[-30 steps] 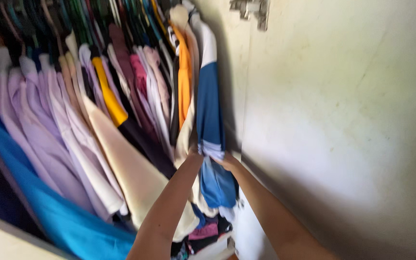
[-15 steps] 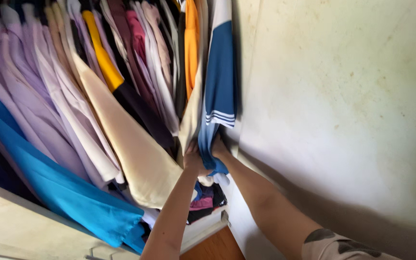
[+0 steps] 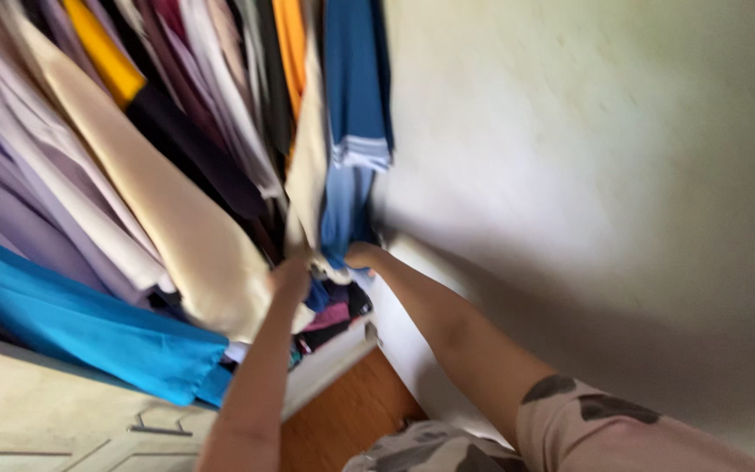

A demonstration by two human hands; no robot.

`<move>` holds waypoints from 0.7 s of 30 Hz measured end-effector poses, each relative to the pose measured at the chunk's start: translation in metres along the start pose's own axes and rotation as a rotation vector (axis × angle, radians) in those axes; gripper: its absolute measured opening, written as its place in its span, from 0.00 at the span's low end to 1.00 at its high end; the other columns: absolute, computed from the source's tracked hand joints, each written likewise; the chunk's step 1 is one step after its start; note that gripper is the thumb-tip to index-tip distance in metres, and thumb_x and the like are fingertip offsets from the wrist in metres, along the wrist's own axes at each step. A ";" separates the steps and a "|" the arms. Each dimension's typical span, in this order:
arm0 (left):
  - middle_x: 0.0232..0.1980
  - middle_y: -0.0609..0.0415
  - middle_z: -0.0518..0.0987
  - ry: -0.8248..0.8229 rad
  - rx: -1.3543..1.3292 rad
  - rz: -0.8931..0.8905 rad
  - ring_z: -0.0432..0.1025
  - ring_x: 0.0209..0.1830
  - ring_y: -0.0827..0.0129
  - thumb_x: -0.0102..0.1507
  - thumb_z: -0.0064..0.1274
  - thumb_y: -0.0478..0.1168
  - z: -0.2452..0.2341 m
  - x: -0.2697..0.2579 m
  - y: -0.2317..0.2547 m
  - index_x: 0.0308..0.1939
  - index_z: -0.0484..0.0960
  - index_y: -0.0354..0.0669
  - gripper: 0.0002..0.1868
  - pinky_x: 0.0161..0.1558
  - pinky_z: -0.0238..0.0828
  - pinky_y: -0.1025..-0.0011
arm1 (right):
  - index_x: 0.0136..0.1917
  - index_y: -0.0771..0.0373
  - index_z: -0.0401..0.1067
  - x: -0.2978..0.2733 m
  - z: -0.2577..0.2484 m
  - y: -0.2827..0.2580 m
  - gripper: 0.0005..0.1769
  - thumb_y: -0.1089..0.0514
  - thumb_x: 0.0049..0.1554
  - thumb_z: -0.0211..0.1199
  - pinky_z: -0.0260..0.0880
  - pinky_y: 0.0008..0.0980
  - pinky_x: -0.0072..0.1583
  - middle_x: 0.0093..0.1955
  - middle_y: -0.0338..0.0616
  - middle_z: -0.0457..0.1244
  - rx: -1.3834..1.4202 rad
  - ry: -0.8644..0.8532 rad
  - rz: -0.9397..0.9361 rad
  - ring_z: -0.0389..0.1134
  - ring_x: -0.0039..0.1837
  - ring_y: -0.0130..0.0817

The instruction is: The person picks up a shirt and a sweater from a pile, places them on hangers, and hangs them inside a closet.

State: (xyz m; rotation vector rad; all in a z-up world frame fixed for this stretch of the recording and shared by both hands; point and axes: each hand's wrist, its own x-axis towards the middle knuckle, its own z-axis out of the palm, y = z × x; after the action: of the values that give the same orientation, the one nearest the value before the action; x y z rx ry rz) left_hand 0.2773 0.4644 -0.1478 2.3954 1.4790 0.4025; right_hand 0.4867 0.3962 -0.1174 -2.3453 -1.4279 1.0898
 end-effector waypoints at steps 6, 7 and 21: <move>0.51 0.44 0.86 -0.220 0.249 0.009 0.80 0.53 0.48 0.69 0.44 0.48 -0.019 -0.062 -0.046 0.45 0.88 0.49 0.17 0.51 0.77 0.51 | 0.75 0.61 0.50 -0.066 0.046 -0.014 0.39 0.53 0.56 0.63 0.77 0.47 0.50 0.61 0.57 0.65 0.056 -0.070 0.026 0.70 0.57 0.50; 0.52 0.44 0.84 -0.183 0.267 0.043 0.80 0.52 0.47 0.68 0.45 0.47 -0.021 -0.077 -0.048 0.44 0.88 0.48 0.16 0.49 0.78 0.51 | 0.75 0.60 0.52 -0.079 0.056 -0.010 0.39 0.53 0.55 0.63 0.78 0.48 0.48 0.60 0.56 0.66 0.081 -0.082 0.044 0.71 0.56 0.50; 0.53 0.45 0.84 -0.281 0.190 0.036 0.79 0.53 0.47 0.68 0.45 0.47 -0.001 -0.213 -0.049 0.49 0.85 0.50 0.15 0.51 0.77 0.49 | 0.80 0.55 0.52 -0.195 0.150 0.061 0.40 0.54 0.57 0.61 0.80 0.43 0.51 0.74 0.52 0.56 0.216 -0.150 0.027 0.70 0.64 0.49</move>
State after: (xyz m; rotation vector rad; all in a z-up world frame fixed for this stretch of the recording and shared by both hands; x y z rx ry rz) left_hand 0.1449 0.2940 -0.1837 2.4998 1.4024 -0.0707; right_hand 0.3766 0.1721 -0.1597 -2.1776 -1.2562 1.3786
